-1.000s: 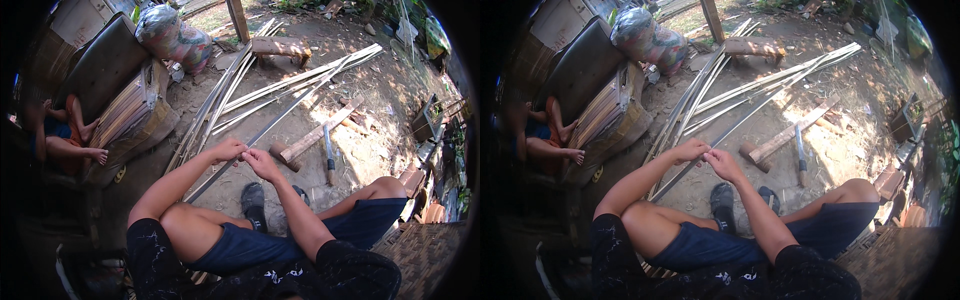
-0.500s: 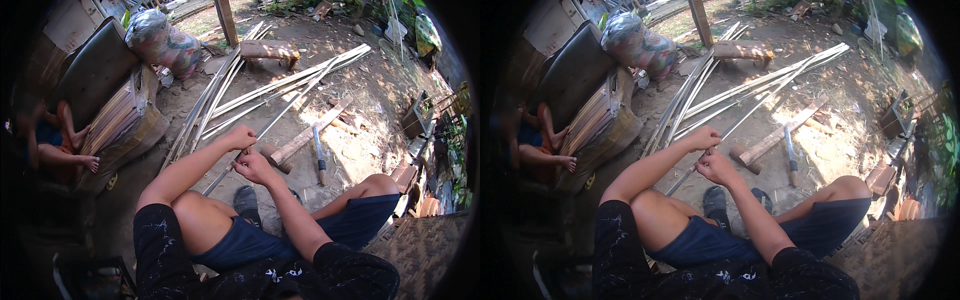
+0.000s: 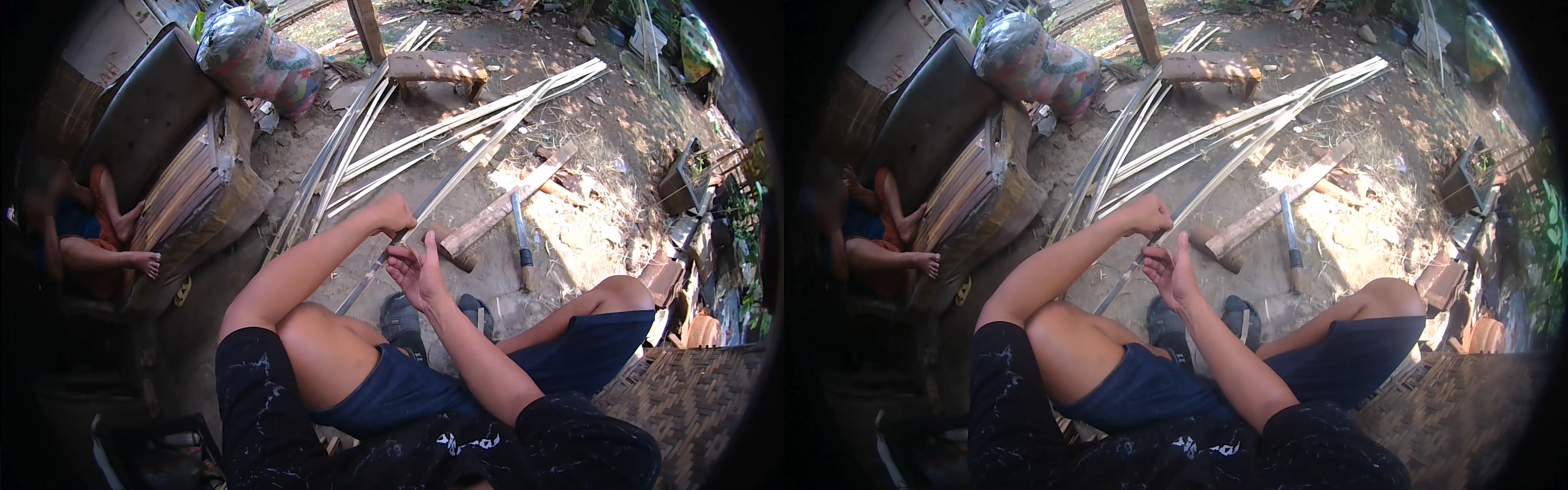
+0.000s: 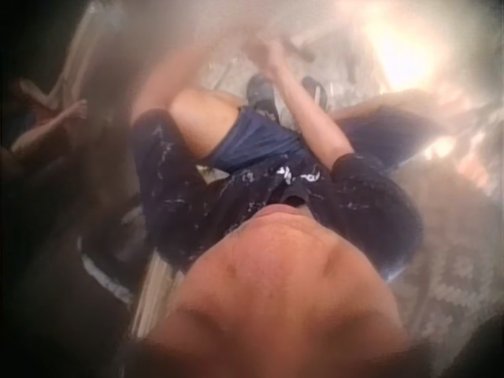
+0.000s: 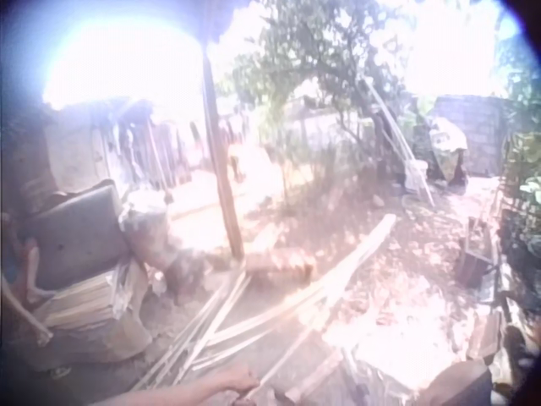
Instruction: The person uses a machete to split long bamboo strips into thinner pieces. They repeatedly strike the bamboo against a wooden block to separate the layers and then place the finished strips on a pile.
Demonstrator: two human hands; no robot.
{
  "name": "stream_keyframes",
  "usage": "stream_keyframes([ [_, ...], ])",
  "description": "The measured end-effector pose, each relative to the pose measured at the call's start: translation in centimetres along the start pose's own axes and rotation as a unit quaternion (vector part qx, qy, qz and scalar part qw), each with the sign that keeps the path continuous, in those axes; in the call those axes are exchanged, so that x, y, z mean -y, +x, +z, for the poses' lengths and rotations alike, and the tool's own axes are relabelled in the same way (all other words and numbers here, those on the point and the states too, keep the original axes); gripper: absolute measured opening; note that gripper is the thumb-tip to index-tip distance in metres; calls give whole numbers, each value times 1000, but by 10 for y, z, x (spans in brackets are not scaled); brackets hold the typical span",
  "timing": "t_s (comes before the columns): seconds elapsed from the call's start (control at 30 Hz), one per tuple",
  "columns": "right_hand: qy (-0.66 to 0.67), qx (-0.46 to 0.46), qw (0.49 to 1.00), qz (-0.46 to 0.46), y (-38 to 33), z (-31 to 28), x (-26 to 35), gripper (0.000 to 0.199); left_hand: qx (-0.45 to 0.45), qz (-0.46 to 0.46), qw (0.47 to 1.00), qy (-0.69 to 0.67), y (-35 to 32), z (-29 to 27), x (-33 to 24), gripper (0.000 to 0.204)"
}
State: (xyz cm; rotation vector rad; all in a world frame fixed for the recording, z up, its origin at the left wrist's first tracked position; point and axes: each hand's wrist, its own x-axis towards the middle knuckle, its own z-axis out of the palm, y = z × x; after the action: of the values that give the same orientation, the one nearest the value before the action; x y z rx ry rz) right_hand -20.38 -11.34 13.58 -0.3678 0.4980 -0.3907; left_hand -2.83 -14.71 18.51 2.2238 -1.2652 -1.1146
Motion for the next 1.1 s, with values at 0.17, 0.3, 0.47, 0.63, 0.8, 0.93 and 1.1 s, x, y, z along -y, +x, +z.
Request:
stream_keyframes([
  [0.17, 140, 32, 989, 27, -28, 15, 7, 95, 39, -38, 998, -39, -10, -5, -5, 22],
  [0.3, 5, 13, 999, -49, -24, 13, -2, 65, 57, -46, 997, -19, -11, -3, -8, 21],
  [0.47, -113, -46, 981, -153, -6, -5, -24, 33, 80, -31, 996, -25, -7, 4, -11, 20],
  [0.63, -121, -151, 954, -228, -22, 17, -23, 18, 76, -28, 996, 33, -21, 3, -33, 23],
  [0.8, -208, -152, 928, -270, -13, 3, -24, 20, 132, -74, 972, -179, -15, 2, -22, 17],
  [0.93, -322, -135, 869, -350, -34, 23, -17, 22, 140, -100, 936, -307, -12, 1, -1, 16],
  [1.1, -317, -147, 880, -322, -28, 18, -12, 20, 145, -98, 935, -309, -14, 7, 5, 10],
])
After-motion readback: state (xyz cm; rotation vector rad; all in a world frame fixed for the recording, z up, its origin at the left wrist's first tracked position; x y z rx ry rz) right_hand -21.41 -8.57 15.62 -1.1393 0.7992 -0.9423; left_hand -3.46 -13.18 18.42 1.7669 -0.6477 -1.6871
